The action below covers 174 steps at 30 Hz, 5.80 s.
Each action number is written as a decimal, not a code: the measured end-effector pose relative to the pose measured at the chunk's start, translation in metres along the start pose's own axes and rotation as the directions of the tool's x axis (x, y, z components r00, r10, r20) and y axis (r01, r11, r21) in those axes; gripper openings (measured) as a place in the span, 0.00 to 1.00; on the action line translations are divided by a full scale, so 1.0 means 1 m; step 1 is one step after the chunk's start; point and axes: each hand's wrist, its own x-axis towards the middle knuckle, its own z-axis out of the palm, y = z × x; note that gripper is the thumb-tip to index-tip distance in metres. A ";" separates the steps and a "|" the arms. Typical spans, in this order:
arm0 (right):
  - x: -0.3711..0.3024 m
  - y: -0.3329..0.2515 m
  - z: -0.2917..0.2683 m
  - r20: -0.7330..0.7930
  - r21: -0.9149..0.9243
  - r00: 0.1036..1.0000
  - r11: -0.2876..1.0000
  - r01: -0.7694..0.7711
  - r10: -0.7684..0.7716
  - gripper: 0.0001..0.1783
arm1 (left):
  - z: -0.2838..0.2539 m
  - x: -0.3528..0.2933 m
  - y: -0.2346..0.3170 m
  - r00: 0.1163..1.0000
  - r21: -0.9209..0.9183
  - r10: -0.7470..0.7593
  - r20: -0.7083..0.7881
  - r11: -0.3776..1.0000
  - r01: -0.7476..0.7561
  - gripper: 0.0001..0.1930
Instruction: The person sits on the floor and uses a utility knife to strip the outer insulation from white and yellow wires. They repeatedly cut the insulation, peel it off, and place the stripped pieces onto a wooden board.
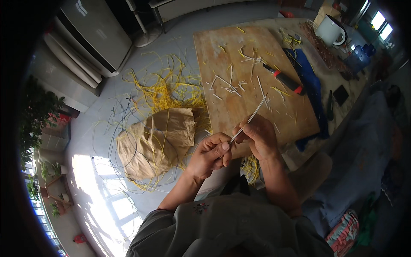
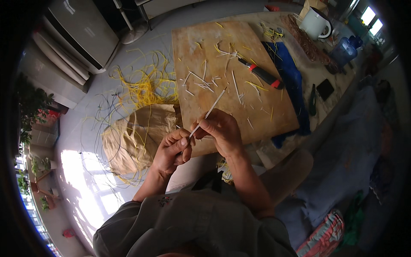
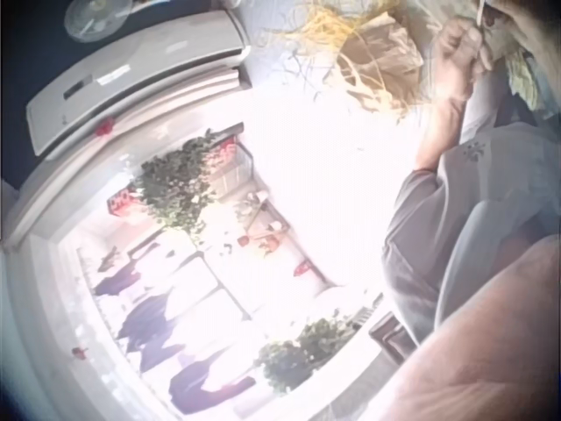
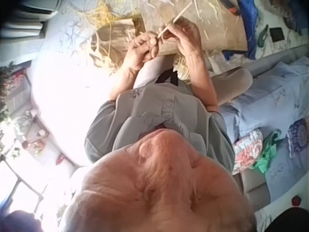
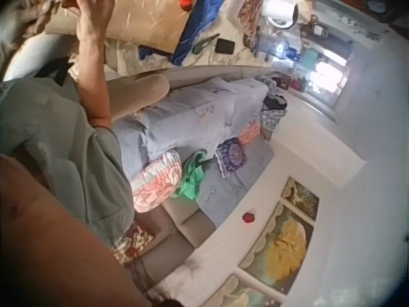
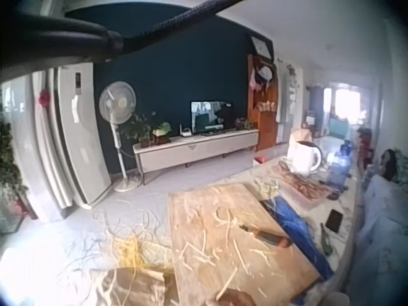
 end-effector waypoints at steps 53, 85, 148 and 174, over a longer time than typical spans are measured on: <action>-0.021 0.042 0.019 0.056 -0.421 0.939 0.861 -0.286 0.339 0.10 | -0.157 0.118 0.247 0.790 0.027 0.566 -0.235 0.816 -0.577 0.11; 0.037 -0.052 0.035 -0.057 -0.510 0.995 0.859 0.041 -0.082 0.15 | -0.043 -0.021 0.141 0.958 0.444 0.211 0.196 0.852 -0.279 0.16; -0.273 -0.125 -0.204 -0.450 0.348 0.843 0.811 0.470 -0.295 0.18 | -0.096 0.123 0.085 0.831 -0.159 0.556 -0.007 0.820 -0.550 0.12; -0.295 -0.100 -0.217 -0.623 0.070 0.707 0.876 0.477 -0.335 0.13 | -0.145 0.156 0.095 0.987 -0.216 0.161 0.015 0.964 -0.154 0.17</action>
